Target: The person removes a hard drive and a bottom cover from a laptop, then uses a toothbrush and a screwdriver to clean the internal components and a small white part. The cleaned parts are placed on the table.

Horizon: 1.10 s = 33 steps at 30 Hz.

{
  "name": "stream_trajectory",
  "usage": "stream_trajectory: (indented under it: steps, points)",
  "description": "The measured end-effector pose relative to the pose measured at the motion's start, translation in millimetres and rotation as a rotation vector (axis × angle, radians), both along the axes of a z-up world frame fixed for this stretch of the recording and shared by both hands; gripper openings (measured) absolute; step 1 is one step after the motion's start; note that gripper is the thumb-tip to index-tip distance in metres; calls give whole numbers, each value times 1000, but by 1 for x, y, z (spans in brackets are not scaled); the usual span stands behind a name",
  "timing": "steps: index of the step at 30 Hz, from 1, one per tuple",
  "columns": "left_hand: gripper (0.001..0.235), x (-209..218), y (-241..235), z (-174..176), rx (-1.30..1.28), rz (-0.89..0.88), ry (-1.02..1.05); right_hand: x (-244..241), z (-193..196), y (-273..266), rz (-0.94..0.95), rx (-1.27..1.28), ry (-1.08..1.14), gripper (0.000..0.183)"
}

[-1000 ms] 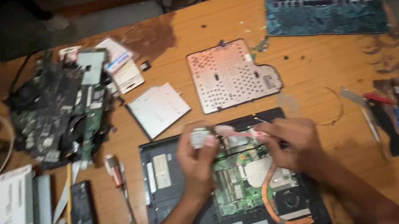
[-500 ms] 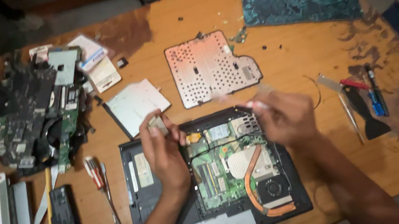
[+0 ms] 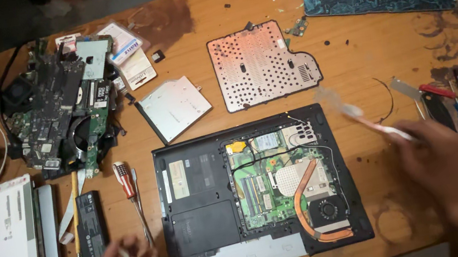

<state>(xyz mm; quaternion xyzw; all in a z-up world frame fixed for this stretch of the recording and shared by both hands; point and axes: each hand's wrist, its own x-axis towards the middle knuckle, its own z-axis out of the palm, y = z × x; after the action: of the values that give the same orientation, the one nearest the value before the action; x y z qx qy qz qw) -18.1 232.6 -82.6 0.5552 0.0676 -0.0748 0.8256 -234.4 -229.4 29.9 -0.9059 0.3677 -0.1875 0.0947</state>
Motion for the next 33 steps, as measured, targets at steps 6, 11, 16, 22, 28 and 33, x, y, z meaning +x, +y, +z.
stream_trajectory:
  steps: [6,11,16,22,28,33]
  points:
    - [37,-34,48,-27,186,-50,-262,-48,-35,7,-138,-69,-36,17]
    - [35,-27,-3,17,548,-72,-69,-65,-66,-2,-40,-84,-130,9]
    - [24,-16,-31,55,869,8,-207,-69,-91,-6,-19,-78,-205,10]
    - [24,-12,-18,53,1181,131,-499,-72,-107,-14,-36,-154,-291,7]
    - [24,-1,-10,41,1165,160,-436,-66,-96,-7,-127,-140,-285,12]
    - [18,-2,-4,34,1357,86,-479,-53,-79,4,-170,-87,-270,14]
